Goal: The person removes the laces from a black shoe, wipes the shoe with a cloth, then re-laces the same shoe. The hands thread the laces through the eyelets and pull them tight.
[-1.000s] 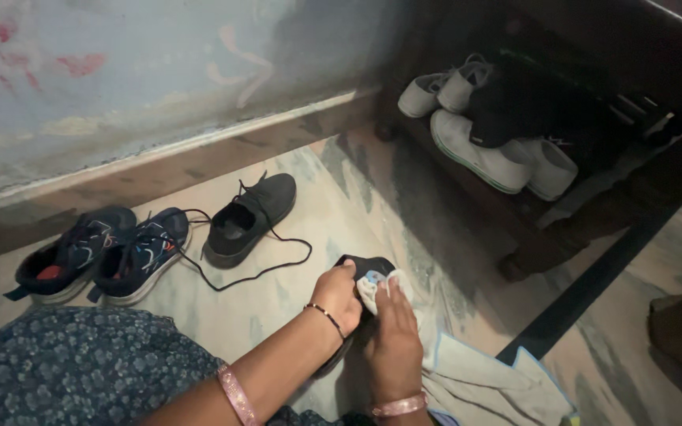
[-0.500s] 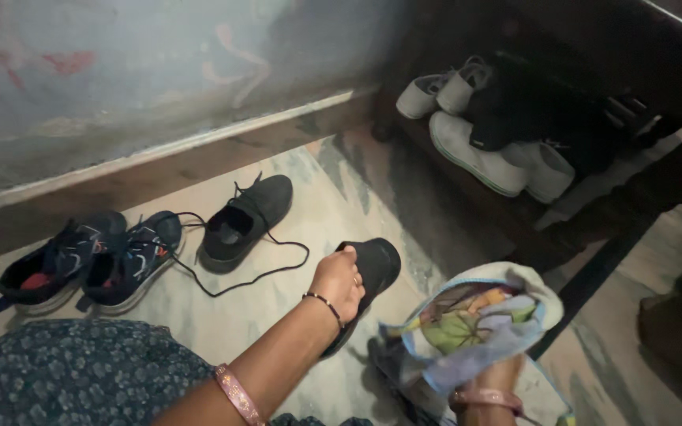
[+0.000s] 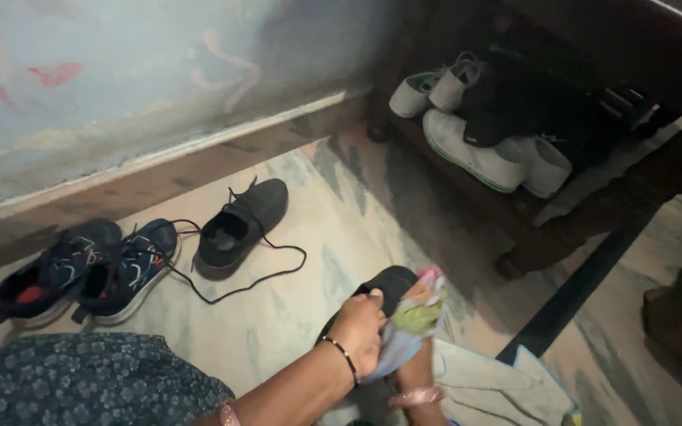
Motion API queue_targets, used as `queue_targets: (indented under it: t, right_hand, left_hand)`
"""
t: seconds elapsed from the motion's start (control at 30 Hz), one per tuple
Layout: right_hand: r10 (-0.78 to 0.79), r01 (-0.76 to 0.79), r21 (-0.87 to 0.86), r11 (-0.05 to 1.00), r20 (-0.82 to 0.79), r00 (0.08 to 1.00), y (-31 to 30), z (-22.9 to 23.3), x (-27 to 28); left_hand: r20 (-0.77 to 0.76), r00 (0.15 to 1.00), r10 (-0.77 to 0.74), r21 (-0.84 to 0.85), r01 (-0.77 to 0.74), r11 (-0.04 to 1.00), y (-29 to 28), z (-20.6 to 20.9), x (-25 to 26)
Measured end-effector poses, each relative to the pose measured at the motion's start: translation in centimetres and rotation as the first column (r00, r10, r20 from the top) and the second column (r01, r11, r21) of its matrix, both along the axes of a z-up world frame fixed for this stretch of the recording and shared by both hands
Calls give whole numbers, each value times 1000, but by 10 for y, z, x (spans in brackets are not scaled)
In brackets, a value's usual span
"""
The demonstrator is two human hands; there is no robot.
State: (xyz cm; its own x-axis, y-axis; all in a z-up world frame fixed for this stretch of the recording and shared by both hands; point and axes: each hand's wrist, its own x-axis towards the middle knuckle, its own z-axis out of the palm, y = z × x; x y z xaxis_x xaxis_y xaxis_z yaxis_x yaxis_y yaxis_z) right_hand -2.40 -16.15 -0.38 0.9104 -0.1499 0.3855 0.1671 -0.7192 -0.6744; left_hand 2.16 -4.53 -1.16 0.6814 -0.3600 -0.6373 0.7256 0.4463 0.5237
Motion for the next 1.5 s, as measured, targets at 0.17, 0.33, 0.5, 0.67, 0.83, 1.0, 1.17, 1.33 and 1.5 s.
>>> queue_targets:
  t: [0.17, 0.33, 0.5, 0.67, 0.83, 1.0, 1.17, 1.33, 1.5]
  right_hand:
    - [-130, 123, 240, 963, 11, 991, -24, 6, 2]
    - [41, -41, -14, 999, -35, 999, 2, -7, -21]
    - [127, -118, -104, 988, 90, 988, 32, -9, -19]
    - [310, -310, -66, 948, -10, 951, 54, -17, -33]
    - [305, -301, 80, 950, -37, 952, 71, -42, -27]
    - [16, 33, 345, 938, -139, 990, 50, -75, -10]
    - [-36, 68, 404, 912, -87, 996, 8, -99, -5]
    - [-224, 175, -406, 897, -75, 972, -16, -79, -5]
    - [-167, 246, 666, 704, -182, 969, 2, -26, -10]
  left_hand:
    - [-173, 982, -78, -91, 63, 994, -2, 24, -13]
    - [-100, 994, -41, -228, 17, 974, 11, 17, 4]
    - [-214, 977, 22, -263, -80, 961, 19, -10, 27]
    - [-101, 995, 24, -386, -62, 921, 27, -7, 55]
    - [-112, 994, 0, -225, -25, 974, 47, 22, 75]
    - [-75, 996, -37, -245, 18, 969, 41, 6, 66]
    - [-22, 988, -150, -405, 129, 905, 22, -46, 65]
    - [160, 938, -307, -544, 343, 765, 27, -37, 60]
    - [112, 955, -273, -191, 290, 938, 33, 38, 28]
